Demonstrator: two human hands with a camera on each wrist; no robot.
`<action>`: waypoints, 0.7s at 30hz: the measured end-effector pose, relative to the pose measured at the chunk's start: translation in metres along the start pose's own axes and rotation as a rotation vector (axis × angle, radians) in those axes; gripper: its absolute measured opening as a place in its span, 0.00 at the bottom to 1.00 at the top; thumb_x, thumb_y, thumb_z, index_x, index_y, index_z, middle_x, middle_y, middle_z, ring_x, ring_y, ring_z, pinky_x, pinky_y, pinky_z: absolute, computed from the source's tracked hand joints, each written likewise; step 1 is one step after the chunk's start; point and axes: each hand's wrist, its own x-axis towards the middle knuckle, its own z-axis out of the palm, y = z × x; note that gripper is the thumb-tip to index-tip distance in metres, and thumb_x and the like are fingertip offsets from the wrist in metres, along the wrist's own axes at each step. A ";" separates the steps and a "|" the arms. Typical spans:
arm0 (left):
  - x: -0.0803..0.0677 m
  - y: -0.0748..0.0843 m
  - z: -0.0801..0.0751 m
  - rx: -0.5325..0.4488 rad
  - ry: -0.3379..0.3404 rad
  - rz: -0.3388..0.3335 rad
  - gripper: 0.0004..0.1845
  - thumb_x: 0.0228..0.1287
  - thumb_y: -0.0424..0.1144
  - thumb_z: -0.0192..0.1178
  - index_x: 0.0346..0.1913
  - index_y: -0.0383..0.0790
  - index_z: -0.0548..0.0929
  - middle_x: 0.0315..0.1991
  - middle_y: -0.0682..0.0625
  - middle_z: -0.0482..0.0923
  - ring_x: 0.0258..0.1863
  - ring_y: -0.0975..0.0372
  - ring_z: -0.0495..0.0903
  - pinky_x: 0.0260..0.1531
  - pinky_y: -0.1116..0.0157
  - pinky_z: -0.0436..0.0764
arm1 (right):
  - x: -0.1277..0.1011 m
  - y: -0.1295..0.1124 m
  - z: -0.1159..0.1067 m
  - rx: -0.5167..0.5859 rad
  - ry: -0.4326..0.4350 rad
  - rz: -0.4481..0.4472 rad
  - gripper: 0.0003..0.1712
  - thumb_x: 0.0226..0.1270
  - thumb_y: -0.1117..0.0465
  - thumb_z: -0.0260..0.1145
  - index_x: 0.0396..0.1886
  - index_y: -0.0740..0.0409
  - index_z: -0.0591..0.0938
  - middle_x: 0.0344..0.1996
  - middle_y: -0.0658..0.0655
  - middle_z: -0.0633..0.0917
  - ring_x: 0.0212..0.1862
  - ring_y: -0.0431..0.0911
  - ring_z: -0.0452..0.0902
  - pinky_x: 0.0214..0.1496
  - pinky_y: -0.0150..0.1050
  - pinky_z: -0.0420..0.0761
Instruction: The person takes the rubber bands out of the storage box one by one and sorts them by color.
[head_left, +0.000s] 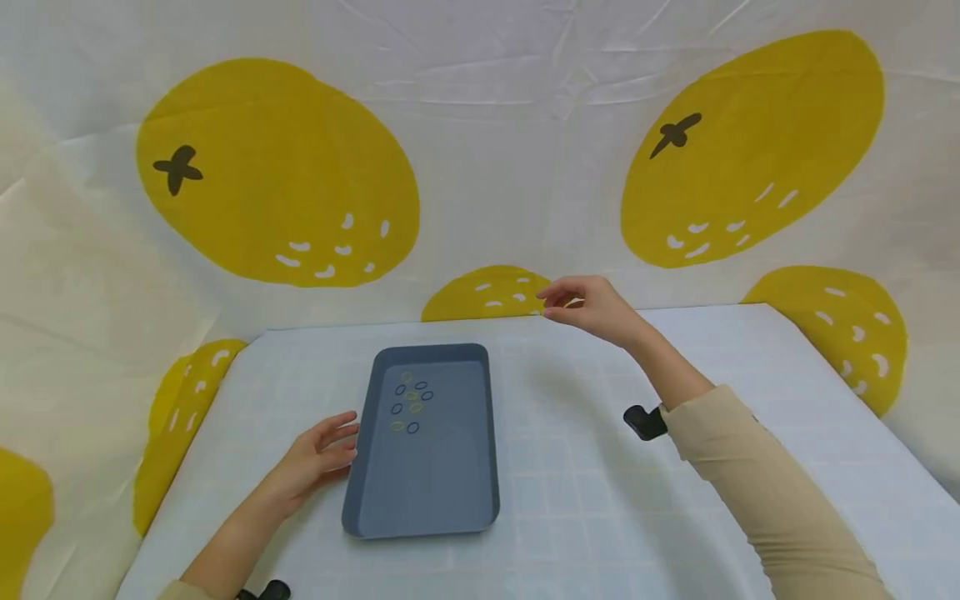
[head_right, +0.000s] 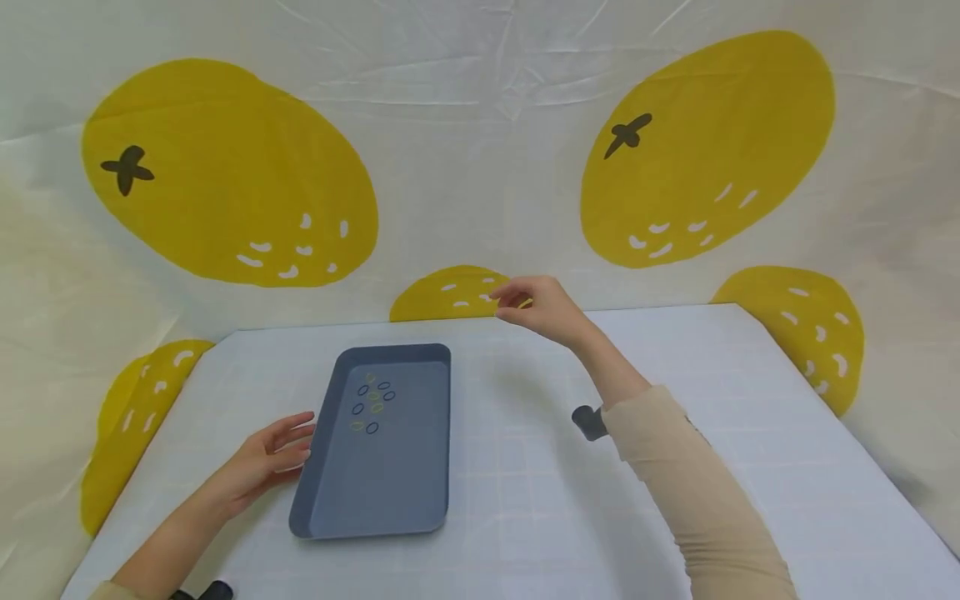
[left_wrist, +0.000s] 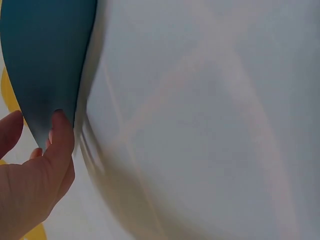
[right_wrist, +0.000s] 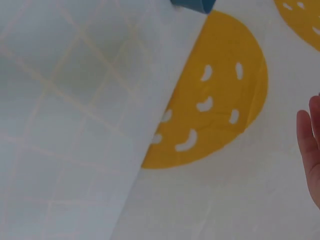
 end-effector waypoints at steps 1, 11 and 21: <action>0.001 0.000 0.001 0.004 0.002 -0.004 0.36 0.63 0.27 0.54 0.70 0.28 0.50 0.67 0.28 0.53 0.55 0.58 0.72 0.45 0.63 0.76 | 0.002 0.000 0.004 0.006 -0.005 0.006 0.15 0.62 0.63 0.65 0.49 0.61 0.81 0.40 0.57 0.82 0.42 0.49 0.74 0.48 0.40 0.77; 0.002 0.001 0.007 0.007 0.037 -0.032 0.35 0.61 0.25 0.55 0.69 0.28 0.53 0.67 0.29 0.53 0.65 0.42 0.57 0.44 0.63 0.76 | 0.026 -0.004 0.043 0.060 -0.059 -0.021 0.14 0.59 0.67 0.67 0.46 0.64 0.82 0.36 0.56 0.83 0.38 0.48 0.76 0.42 0.37 0.79; 0.005 -0.003 0.009 -0.029 0.076 -0.043 0.35 0.60 0.23 0.55 0.70 0.28 0.53 0.67 0.29 0.53 0.65 0.41 0.56 0.44 0.64 0.76 | 0.041 -0.004 0.075 0.061 -0.111 -0.038 0.13 0.59 0.67 0.67 0.45 0.61 0.83 0.36 0.57 0.83 0.38 0.46 0.77 0.41 0.35 0.79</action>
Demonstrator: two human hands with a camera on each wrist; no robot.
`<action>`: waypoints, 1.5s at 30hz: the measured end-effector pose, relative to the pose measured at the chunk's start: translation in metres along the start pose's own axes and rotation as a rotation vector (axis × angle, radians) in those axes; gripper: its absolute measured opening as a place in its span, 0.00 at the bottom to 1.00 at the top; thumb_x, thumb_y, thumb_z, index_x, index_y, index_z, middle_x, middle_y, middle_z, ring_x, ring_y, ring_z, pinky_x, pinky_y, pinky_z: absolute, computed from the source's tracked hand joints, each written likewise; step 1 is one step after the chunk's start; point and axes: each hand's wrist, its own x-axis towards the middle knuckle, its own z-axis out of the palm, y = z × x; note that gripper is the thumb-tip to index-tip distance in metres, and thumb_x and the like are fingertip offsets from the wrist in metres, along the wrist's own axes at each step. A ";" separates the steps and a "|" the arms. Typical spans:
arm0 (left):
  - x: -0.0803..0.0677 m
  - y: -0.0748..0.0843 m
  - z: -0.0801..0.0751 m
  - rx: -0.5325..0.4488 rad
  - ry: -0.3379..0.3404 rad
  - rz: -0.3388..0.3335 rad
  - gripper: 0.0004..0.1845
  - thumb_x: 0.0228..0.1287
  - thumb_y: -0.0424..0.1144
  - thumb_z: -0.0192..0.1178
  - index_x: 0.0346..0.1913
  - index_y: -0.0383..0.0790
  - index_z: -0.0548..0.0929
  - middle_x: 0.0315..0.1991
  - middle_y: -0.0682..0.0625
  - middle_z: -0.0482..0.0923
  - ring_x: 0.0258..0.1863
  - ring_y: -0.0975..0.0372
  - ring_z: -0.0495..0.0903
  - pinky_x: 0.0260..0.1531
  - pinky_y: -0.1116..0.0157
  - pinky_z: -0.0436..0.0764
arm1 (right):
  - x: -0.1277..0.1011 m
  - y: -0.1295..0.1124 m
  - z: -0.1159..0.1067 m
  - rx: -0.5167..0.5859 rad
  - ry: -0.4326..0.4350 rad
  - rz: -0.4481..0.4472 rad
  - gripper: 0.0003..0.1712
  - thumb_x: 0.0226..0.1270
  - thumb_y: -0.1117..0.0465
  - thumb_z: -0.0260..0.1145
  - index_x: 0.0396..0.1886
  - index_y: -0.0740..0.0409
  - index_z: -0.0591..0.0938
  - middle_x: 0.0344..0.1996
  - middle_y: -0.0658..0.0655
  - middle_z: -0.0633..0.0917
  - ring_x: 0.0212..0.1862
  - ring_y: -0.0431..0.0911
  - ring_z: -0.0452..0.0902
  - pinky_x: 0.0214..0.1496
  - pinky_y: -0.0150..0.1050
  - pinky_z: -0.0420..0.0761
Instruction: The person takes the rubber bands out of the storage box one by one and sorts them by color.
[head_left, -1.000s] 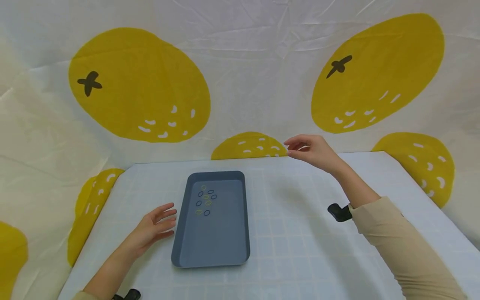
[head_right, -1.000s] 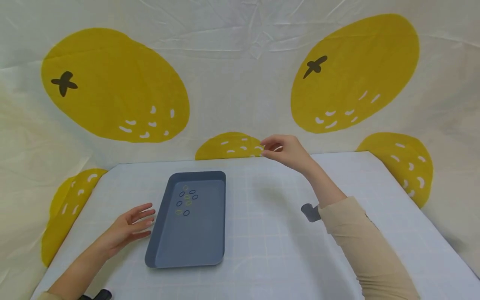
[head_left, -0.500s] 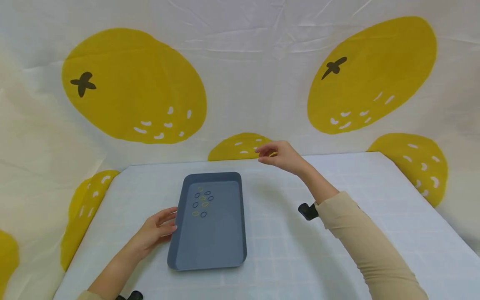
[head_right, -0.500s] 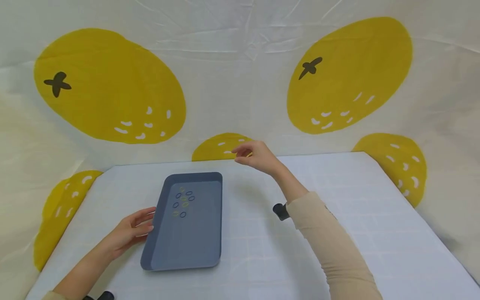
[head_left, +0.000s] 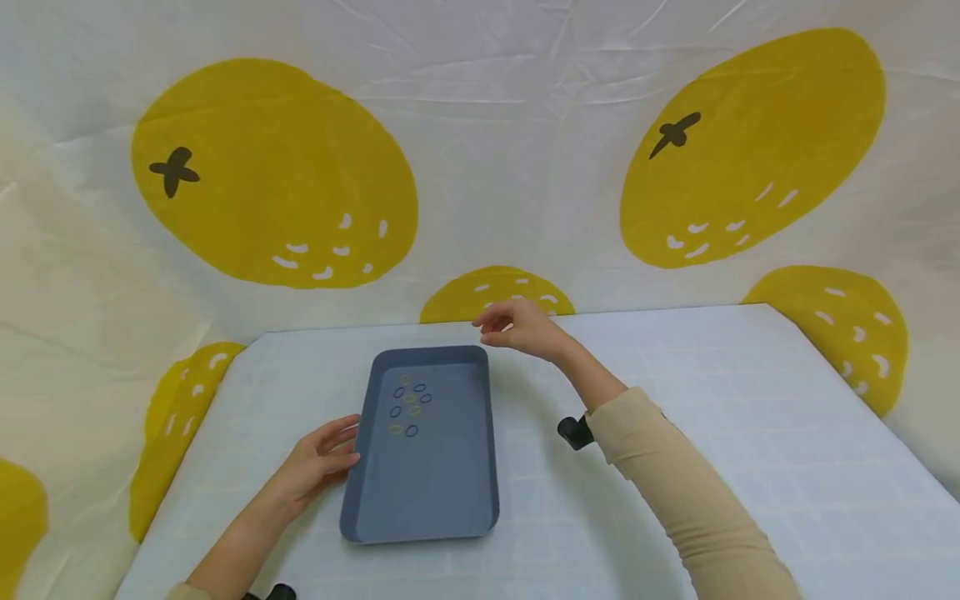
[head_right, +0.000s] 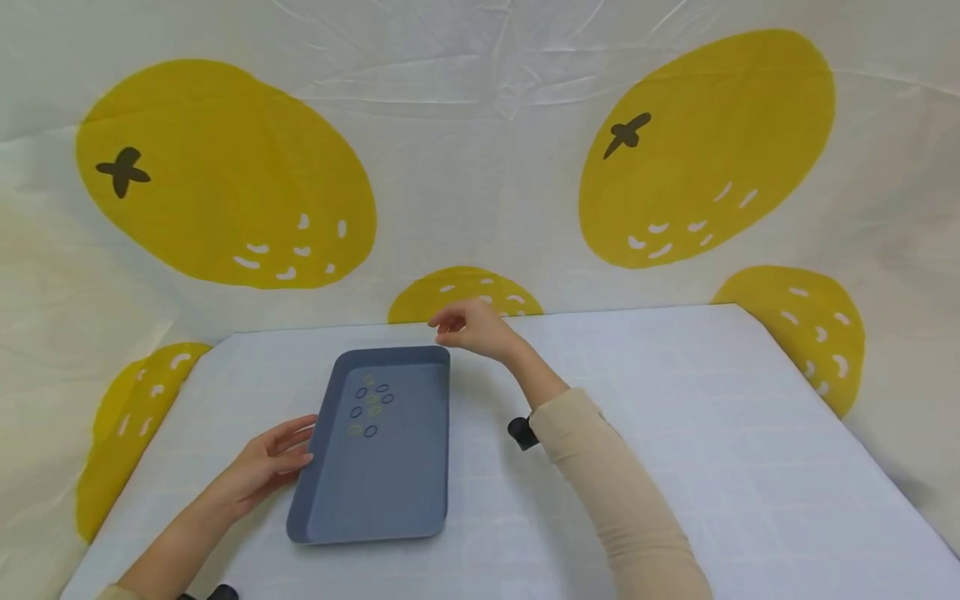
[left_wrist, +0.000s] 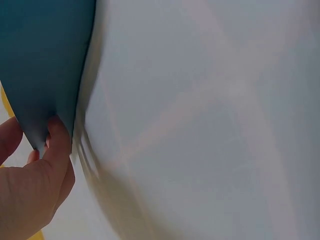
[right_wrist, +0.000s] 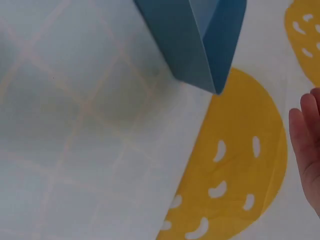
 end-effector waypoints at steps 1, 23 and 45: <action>0.000 0.000 0.001 -0.007 0.000 -0.003 0.35 0.60 0.23 0.55 0.70 0.28 0.53 0.67 0.29 0.53 0.65 0.41 0.56 0.45 0.64 0.76 | 0.001 0.000 0.003 0.005 -0.007 0.005 0.13 0.59 0.66 0.67 0.45 0.61 0.83 0.36 0.57 0.83 0.38 0.46 0.76 0.41 0.35 0.79; -0.002 -0.004 0.001 -0.021 0.003 0.002 0.35 0.58 0.22 0.56 0.69 0.27 0.55 0.66 0.29 0.56 0.65 0.43 0.58 0.45 0.67 0.76 | 0.032 0.002 0.083 0.094 -0.081 0.011 0.14 0.57 0.66 0.69 0.43 0.63 0.83 0.33 0.55 0.84 0.34 0.41 0.77 0.39 0.30 0.77; 0.000 0.001 0.001 -0.017 0.029 -0.001 0.35 0.58 0.21 0.56 0.69 0.28 0.56 0.66 0.30 0.57 0.63 0.49 0.64 0.45 0.65 0.77 | 0.055 0.009 0.131 0.033 0.002 0.104 0.15 0.55 0.70 0.68 0.44 0.66 0.83 0.38 0.60 0.85 0.40 0.47 0.79 0.40 0.30 0.75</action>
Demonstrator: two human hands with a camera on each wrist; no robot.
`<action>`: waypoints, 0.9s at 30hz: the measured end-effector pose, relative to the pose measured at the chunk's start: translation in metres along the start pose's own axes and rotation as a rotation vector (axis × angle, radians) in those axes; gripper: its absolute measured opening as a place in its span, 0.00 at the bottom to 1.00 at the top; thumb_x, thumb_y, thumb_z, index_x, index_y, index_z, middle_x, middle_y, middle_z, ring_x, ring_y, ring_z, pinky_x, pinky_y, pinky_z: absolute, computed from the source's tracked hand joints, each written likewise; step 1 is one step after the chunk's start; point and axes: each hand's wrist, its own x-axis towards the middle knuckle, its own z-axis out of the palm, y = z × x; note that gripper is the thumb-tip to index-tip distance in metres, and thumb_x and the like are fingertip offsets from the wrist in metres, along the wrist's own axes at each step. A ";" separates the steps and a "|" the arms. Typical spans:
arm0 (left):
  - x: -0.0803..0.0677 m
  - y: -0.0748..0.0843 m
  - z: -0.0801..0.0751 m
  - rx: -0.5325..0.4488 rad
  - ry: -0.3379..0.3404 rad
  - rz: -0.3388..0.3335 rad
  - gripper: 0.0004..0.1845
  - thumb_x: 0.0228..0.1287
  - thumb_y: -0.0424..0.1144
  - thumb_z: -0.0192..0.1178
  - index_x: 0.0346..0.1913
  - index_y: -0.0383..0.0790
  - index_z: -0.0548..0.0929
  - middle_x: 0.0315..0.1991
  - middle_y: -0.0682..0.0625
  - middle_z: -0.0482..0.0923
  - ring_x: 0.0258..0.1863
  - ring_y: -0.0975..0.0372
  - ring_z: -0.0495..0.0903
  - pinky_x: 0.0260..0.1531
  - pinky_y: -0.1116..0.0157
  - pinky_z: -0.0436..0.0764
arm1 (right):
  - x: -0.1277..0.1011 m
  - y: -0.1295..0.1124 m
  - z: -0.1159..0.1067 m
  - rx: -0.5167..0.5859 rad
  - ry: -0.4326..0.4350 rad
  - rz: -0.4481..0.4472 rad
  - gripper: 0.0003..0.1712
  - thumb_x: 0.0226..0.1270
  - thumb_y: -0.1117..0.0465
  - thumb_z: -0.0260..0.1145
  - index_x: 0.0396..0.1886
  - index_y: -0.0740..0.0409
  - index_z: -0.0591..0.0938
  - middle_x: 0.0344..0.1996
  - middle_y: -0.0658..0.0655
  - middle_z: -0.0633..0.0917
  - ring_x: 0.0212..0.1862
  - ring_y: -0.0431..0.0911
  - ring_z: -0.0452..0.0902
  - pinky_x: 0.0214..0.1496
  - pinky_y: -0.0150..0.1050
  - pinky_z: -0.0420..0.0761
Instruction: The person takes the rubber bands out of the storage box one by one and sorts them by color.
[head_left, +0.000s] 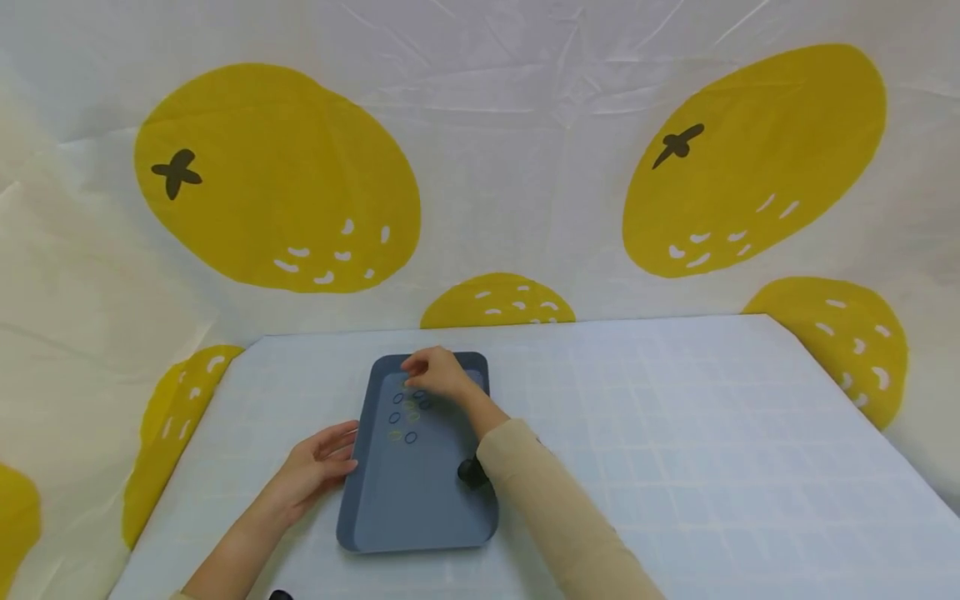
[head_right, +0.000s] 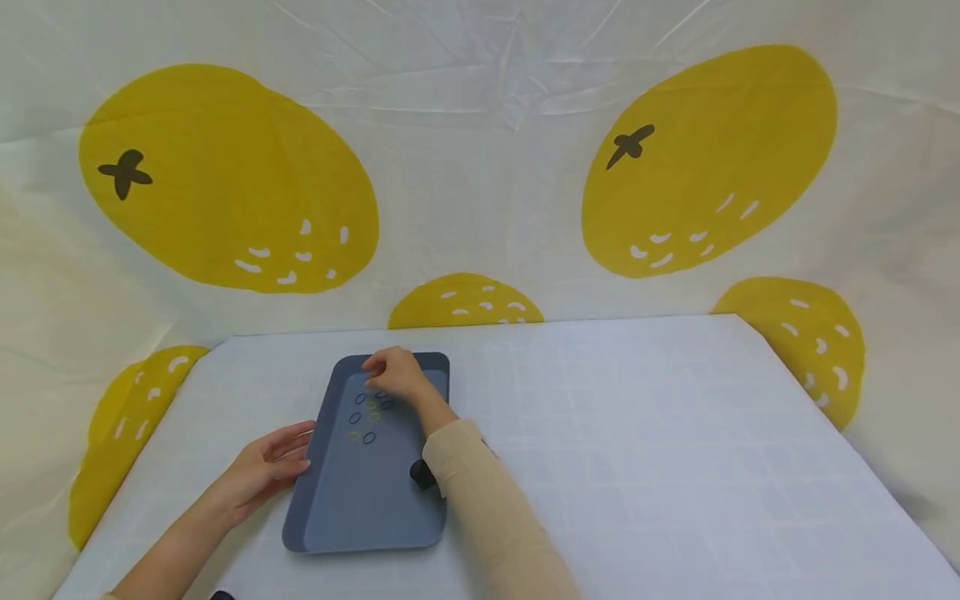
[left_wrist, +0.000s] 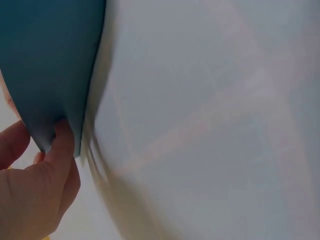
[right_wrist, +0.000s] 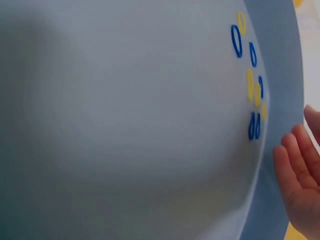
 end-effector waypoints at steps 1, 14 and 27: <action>0.000 0.000 0.000 0.001 0.001 -0.003 0.35 0.58 0.21 0.56 0.69 0.28 0.56 0.66 0.30 0.57 0.63 0.49 0.64 0.45 0.65 0.77 | 0.001 0.001 0.002 -0.003 0.004 0.008 0.15 0.54 0.70 0.68 0.44 0.66 0.83 0.37 0.60 0.85 0.40 0.47 0.79 0.40 0.30 0.76; 0.000 0.001 -0.002 0.052 0.000 0.052 0.34 0.58 0.20 0.55 0.68 0.27 0.57 0.64 0.29 0.59 0.60 0.49 0.67 0.43 0.65 0.77 | 0.014 0.013 0.026 -0.207 0.110 0.021 0.14 0.50 0.67 0.72 0.39 0.64 0.85 0.27 0.56 0.83 0.30 0.42 0.74 0.33 0.28 0.72; -0.002 0.002 0.003 0.070 0.000 0.072 0.33 0.57 0.18 0.52 0.67 0.25 0.57 0.63 0.28 0.59 0.62 0.42 0.62 0.44 0.63 0.77 | 0.017 0.009 0.033 -0.393 0.165 0.089 0.10 0.50 0.62 0.74 0.35 0.58 0.88 0.32 0.52 0.87 0.38 0.45 0.81 0.43 0.38 0.76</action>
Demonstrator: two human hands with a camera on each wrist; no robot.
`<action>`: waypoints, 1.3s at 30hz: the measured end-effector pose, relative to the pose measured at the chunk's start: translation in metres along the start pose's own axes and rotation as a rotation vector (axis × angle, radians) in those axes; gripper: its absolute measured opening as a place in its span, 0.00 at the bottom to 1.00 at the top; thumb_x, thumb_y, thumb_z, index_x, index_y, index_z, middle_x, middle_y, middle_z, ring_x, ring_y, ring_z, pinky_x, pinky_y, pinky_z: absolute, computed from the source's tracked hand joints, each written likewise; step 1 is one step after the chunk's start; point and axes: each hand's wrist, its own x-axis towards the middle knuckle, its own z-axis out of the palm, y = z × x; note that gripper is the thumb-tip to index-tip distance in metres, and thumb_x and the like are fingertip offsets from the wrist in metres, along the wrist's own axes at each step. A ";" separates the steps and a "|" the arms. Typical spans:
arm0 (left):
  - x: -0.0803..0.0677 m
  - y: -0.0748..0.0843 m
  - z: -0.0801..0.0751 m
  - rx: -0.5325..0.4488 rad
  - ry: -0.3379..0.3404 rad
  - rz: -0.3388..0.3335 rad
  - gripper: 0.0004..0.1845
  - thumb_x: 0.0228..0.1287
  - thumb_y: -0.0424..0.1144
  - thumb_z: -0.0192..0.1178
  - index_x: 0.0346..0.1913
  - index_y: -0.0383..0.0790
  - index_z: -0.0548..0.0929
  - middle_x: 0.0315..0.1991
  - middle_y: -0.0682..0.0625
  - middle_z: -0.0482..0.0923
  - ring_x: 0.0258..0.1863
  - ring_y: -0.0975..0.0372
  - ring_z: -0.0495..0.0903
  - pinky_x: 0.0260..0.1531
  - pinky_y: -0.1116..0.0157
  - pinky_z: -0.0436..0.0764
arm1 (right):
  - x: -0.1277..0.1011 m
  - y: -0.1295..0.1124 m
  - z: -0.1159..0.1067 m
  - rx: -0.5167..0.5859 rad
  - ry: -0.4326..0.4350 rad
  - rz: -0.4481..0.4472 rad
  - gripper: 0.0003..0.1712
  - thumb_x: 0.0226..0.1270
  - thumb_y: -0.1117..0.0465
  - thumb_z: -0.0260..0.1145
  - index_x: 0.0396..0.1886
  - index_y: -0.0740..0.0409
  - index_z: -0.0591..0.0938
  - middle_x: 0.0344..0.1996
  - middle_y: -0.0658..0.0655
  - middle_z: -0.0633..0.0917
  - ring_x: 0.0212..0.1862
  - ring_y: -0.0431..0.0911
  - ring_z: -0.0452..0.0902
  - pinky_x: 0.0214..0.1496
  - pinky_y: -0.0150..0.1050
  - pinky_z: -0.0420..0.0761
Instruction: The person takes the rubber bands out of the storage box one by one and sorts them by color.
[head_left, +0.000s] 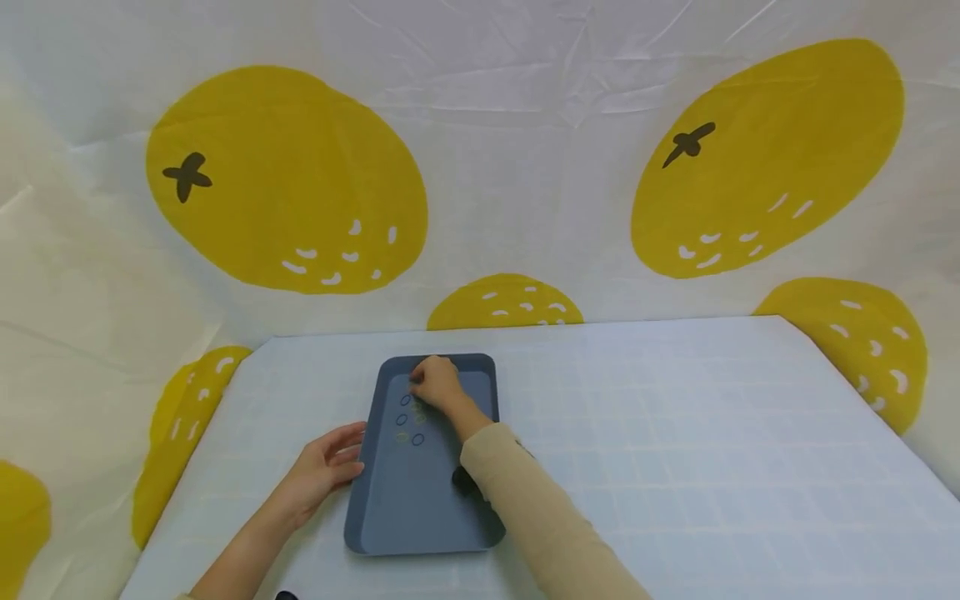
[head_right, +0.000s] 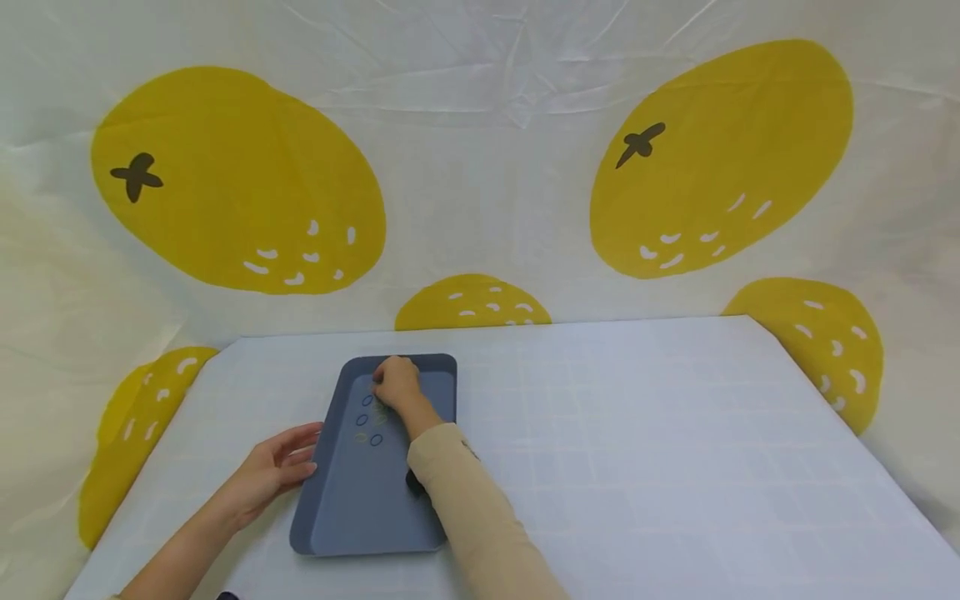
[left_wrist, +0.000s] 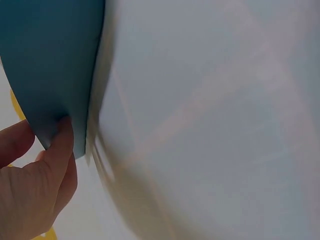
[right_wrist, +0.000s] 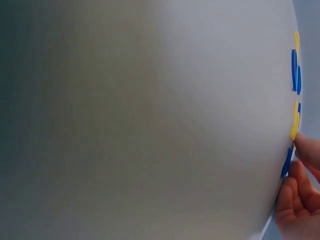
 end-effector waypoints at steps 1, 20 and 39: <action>0.000 0.000 0.000 -0.001 0.000 -0.001 0.33 0.57 0.18 0.52 0.67 0.25 0.57 0.63 0.28 0.59 0.62 0.42 0.62 0.44 0.63 0.77 | -0.001 0.000 0.000 0.003 -0.002 0.005 0.09 0.50 0.62 0.73 0.34 0.57 0.88 0.32 0.52 0.87 0.38 0.46 0.81 0.44 0.39 0.76; 0.001 0.000 0.000 0.011 0.023 -0.032 0.33 0.56 0.18 0.53 0.67 0.27 0.59 0.63 0.30 0.60 0.62 0.43 0.63 0.43 0.62 0.78 | -0.011 -0.016 -0.003 -0.080 -0.064 0.093 0.13 0.61 0.63 0.63 0.16 0.55 0.80 0.22 0.48 0.80 0.26 0.43 0.74 0.25 0.32 0.71; 0.001 0.003 0.000 0.030 0.017 -0.028 0.32 0.57 0.18 0.53 0.67 0.27 0.59 0.64 0.29 0.60 0.62 0.42 0.63 0.43 0.62 0.78 | -0.009 -0.012 -0.039 0.296 -0.172 -0.003 0.07 0.63 0.68 0.61 0.28 0.65 0.83 0.24 0.52 0.79 0.26 0.40 0.67 0.29 0.30 0.68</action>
